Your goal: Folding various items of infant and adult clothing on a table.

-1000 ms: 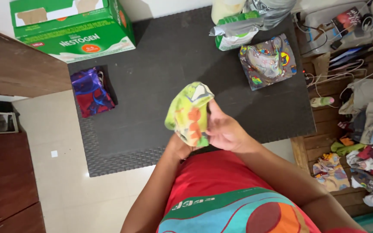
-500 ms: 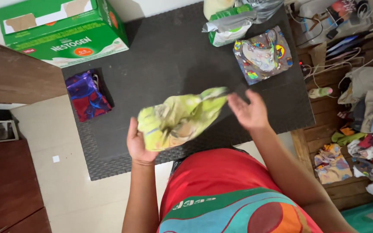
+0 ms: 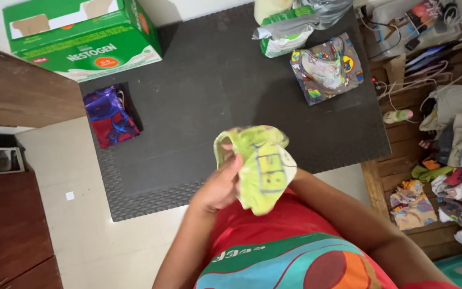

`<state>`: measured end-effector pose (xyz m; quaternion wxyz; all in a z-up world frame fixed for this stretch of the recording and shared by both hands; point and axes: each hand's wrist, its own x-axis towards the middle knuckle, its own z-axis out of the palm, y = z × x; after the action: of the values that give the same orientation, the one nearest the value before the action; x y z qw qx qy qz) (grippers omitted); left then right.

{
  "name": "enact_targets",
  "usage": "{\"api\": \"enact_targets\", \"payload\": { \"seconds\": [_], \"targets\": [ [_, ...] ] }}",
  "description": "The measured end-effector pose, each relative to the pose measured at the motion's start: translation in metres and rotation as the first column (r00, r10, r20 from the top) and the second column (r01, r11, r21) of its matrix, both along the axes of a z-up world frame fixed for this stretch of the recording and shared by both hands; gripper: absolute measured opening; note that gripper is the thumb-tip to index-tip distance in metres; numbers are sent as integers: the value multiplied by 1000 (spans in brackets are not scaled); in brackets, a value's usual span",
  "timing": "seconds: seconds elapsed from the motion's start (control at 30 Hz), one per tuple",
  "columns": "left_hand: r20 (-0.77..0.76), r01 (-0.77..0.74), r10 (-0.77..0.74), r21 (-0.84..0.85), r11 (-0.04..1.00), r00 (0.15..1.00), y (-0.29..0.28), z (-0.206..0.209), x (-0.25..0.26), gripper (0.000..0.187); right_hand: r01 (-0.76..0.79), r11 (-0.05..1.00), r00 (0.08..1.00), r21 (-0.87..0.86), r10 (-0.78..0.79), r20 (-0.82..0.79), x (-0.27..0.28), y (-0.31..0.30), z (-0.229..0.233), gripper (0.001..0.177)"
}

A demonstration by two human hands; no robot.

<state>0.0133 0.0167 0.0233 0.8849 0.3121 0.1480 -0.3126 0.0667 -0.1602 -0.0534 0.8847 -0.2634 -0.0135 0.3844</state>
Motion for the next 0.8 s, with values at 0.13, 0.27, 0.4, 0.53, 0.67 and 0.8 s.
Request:
{"api": "enact_targets", "payload": {
  "seconds": [0.13,0.27,0.4,0.53,0.67,0.8],
  "targets": [
    [142,-48,-83,735,677,986,47,-38,2,35,2,999,999,-38,-4,-51,1,-37,-4,53],
    [248,-273,125,754,597,961,60,-23,5,26,156,941,980,-300,-109,167,3,-64,-5,42],
    [-109,197,-491,972,130,864,57,31,19,32,161,797,964,-582,-1,265,-5,-117,-54,33],
    [146,-70,-234,949,308,961,46,31,17,27,89,762,936,-642,157,316,7,-143,-42,20],
    [384,-235,-440,904,356,812,22,41,12,24,377,470,626,-798,505,594,12,-75,71,29],
    [609,-446,-620,790,421,494,-1,64,8,11,482,758,225,-439,377,898,16,-23,108,54]
  ]
}}
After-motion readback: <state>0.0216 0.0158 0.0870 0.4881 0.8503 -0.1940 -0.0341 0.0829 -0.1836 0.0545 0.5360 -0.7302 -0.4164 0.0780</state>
